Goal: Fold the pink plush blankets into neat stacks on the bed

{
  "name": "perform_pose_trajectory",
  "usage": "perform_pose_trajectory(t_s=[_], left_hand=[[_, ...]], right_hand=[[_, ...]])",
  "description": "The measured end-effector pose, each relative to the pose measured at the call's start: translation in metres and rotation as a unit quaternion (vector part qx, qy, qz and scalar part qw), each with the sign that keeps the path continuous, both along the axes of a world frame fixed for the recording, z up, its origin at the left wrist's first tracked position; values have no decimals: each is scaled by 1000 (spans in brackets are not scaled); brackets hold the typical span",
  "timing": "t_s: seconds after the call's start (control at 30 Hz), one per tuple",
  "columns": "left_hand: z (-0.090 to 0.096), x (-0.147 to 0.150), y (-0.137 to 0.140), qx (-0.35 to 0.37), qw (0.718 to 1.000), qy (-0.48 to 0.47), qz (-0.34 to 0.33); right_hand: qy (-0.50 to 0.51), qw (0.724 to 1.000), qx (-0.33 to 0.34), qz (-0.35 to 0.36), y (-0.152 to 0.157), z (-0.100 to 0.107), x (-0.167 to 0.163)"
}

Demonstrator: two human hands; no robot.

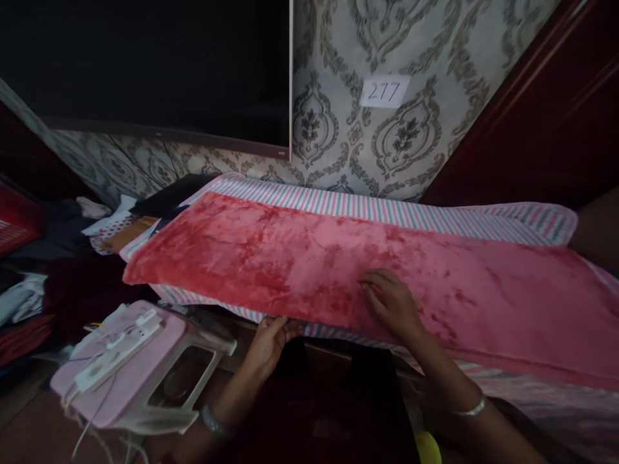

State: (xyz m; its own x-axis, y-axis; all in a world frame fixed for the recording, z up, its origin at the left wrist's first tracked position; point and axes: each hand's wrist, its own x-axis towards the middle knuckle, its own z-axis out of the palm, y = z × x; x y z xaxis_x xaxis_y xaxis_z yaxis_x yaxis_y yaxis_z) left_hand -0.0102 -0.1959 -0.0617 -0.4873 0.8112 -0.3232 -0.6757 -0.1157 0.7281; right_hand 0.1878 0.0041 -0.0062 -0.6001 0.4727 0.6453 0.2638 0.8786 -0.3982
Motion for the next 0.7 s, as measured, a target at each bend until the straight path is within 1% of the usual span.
perform_pose_trajectory(t_s=[0.07,0.13,0.2,0.3,0.37,0.47,0.6,0.7], left_hand=[[2,0,1,-2,1000,5,2],[3,0,2,-8,1000,4,11],[3,-1,2,-16,1000,1,22],[0,0,1,-32,999,11,32],[0,1,0,-40,998,24,34],[1,2,-2,-43,998,34,31],[-3,1,-1,-49,998,33,38],[-8,-1,0,-57,997,21,43]], right_hand=[[-35,999,-7,27,28,6,-25],[-81,996,-26,36,55,11,-53],[-141,989,-52,17,78,16,-81],[-232,968,-85,-37,103,26,-121],[-263,959,-92,-60,114,32,-143],[-277,954,-90,-76,128,38,-172],[-301,943,-96,-105,141,36,-203],[-320,934,-104,-121,147,32,-219]])
